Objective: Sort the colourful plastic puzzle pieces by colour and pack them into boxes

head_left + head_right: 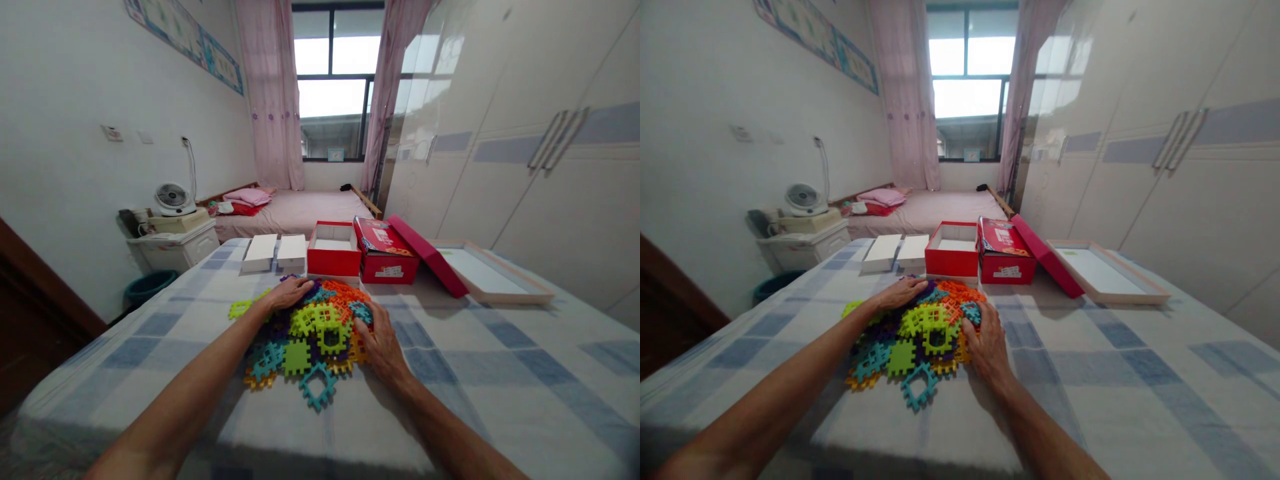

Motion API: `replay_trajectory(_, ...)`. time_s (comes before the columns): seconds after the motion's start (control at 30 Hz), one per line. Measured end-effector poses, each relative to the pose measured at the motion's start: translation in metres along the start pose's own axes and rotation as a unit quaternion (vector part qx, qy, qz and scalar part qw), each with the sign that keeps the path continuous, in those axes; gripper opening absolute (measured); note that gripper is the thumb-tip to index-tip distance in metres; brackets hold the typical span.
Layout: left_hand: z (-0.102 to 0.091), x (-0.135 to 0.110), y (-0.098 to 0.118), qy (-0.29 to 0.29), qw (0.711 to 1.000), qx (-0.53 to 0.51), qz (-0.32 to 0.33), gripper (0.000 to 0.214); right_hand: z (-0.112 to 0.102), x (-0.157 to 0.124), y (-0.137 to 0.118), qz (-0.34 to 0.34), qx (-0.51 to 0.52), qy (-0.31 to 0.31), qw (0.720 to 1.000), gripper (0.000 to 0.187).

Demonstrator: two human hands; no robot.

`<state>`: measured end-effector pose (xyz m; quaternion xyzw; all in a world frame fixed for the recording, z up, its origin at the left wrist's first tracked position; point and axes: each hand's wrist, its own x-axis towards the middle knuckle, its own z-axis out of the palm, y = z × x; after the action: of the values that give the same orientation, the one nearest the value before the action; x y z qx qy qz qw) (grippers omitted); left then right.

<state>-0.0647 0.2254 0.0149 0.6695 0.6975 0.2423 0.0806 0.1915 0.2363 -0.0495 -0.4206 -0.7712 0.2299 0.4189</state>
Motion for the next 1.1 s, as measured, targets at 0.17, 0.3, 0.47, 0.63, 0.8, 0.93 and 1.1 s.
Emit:
replay_trajectory(0.17,0.001,-0.024,0.024,-0.007,0.999,0.043,0.021,0.047,-0.01,-0.002,-0.019,-0.087,-0.072,0.007,0.994,0.05)
replay_trajectory(0.3,0.004,-0.038,0.033,0.056,0.995,0.079,-0.001,0.048,-0.013,0.001,-0.057,-0.221,-0.128,-0.093,0.962,0.053)
replay_trajectory(0.47,0.004,-0.044,0.021,0.115,0.983,0.141,-0.003,0.044,-0.006,0.014,-0.072,-0.294,-0.172,-0.182,0.922,0.051)
replay_trajectory(0.63,-0.009,-0.052,0.0,0.119,0.983,0.136,-0.016,0.05,-0.02,0.018,-0.034,-0.207,-0.197,-0.183,0.941,0.045)
replay_trajectory(0.8,-0.02,-0.085,-0.024,0.072,0.971,0.228,0.005,0.041,-0.047,0.015,-0.003,-0.147,-0.229,-0.156,0.95,0.041)
replay_trajectory(0.93,-0.014,-0.12,-0.051,0.086,0.954,0.285,-0.031,0.037,-0.044,0.019,-0.026,-0.166,-0.223,-0.136,0.951,0.045)
replay_trajectory(1.1,0.005,-0.136,-0.071,0.064,0.959,0.269,-0.064,0.039,0.008,0.036,-0.083,-0.291,-0.173,-0.216,0.916,0.053)
